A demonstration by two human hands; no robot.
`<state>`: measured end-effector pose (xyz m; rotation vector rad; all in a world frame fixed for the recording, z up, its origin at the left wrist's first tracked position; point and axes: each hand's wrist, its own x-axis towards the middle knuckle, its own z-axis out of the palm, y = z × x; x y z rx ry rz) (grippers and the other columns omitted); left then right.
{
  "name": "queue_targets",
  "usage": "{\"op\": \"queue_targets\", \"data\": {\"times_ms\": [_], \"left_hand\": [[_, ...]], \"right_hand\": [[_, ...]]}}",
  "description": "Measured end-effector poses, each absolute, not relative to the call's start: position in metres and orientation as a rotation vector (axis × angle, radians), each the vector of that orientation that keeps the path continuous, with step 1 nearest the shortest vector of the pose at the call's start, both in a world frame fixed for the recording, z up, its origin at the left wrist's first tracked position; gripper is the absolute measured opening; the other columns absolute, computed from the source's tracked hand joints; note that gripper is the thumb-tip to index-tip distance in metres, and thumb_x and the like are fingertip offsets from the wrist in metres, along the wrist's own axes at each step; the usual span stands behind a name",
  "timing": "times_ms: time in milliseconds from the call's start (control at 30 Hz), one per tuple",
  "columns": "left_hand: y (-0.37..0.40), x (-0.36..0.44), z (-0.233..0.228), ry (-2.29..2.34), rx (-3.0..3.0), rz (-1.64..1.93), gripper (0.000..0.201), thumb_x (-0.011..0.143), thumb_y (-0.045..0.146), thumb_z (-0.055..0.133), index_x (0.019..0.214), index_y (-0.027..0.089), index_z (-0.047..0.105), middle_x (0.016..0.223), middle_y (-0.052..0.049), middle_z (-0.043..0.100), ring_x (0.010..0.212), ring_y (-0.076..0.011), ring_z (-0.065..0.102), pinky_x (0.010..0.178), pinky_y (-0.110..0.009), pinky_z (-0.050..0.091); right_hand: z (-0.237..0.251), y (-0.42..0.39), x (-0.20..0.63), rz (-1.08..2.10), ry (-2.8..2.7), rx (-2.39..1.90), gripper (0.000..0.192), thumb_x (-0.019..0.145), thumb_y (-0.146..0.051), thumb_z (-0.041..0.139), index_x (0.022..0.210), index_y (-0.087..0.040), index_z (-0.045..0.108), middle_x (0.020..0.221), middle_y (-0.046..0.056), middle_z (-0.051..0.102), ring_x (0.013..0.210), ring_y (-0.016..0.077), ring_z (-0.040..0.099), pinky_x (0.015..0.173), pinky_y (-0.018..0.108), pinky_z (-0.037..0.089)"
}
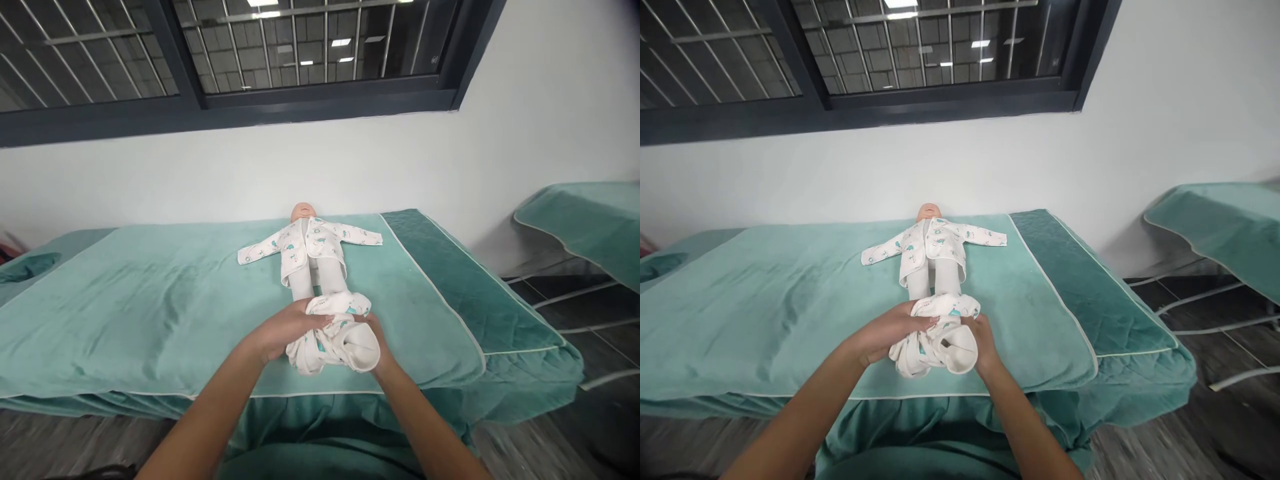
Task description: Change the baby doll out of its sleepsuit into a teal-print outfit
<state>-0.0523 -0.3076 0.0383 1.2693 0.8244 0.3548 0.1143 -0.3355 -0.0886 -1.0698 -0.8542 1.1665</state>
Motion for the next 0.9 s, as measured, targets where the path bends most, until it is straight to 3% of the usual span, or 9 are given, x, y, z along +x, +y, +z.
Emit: {"op": "queue_targets", "data": {"times_ms": [167, 333, 500, 633, 767, 900], "left_hand": [[-0.293, -0.056, 0.050, 0.914, 1.410, 0.387, 0.037, 0.078, 0.038, 0.064, 0.109, 0.018, 0.065, 0.108, -0.008, 0.068, 0.102, -0.0260, 0.061, 0.083, -0.035, 0.048], [-0.307, -0.058, 0.065, 1.126, 1.716, 0.499, 0.023, 0.084, 0.039, 0.054, 0.092, 0.019, 0.062, 0.093, -0.003, 0.066, 0.087, -0.0220, 0.060, 0.073, -0.031, 0.046], [-0.309, -0.050, 0.054, 1.071, 1.662, 0.580, 0.020, 0.085, 0.036, 0.050, 0.090, 0.019, 0.058, 0.090, -0.002, 0.064, 0.082, -0.0189, 0.057, 0.072, -0.029, 0.044], [-0.289, -0.039, 0.033, 0.951, 1.678, 0.733, 0.018, 0.084, 0.036, 0.053, 0.087, 0.018, 0.055, 0.087, -0.001, 0.062, 0.081, -0.0179, 0.055, 0.072, -0.027, 0.043], [-0.258, -0.029, 0.024, 0.975, 1.769, 0.778, 0.023, 0.081, 0.040, 0.058, 0.085, 0.017, 0.057, 0.085, -0.003, 0.064, 0.082, -0.0198, 0.057, 0.075, -0.030, 0.044], [-0.231, -0.019, 0.028, 0.982, 1.783, 0.731, 0.031, 0.077, 0.042, 0.061, 0.094, 0.016, 0.061, 0.097, -0.008, 0.066, 0.097, -0.0254, 0.058, 0.083, -0.034, 0.045]], "right_hand": [[-0.071, -0.315, 0.102, 1.157, -0.633, -1.004, 0.028, 0.067, -0.040, 0.070, 0.089, -0.023, 0.065, 0.098, 0.005, 0.070, 0.090, 0.0272, 0.062, 0.078, 0.036, 0.051], [-0.045, -0.327, 0.096, 1.281, -0.613, -0.953, 0.029, 0.072, -0.041, 0.066, 0.093, -0.021, 0.065, 0.089, 0.006, 0.070, 0.080, 0.0259, 0.063, 0.068, 0.036, 0.051], [-0.044, -0.330, 0.102, 1.251, -0.624, -0.957, 0.029, 0.075, -0.044, 0.064, 0.092, -0.020, 0.064, 0.082, 0.005, 0.068, 0.073, 0.0218, 0.061, 0.066, 0.033, 0.048], [-0.062, -0.312, 0.107, 0.996, -0.773, -1.030, 0.022, 0.081, -0.041, 0.056, 0.080, -0.019, 0.061, 0.083, 0.003, 0.066, 0.077, 0.0193, 0.058, 0.070, 0.030, 0.046], [-0.072, -0.274, 0.117, 0.725, -0.855, -1.145, 0.026, 0.081, -0.039, 0.051, 0.090, -0.018, 0.062, 0.100, 0.006, 0.067, 0.094, 0.0214, 0.057, 0.084, 0.033, 0.044], [-0.073, -0.237, 0.128, 0.632, -0.896, -1.156, 0.029, 0.080, -0.040, 0.048, 0.091, -0.017, 0.061, 0.099, 0.008, 0.066, 0.097, 0.0224, 0.057, 0.089, 0.034, 0.043]]}}
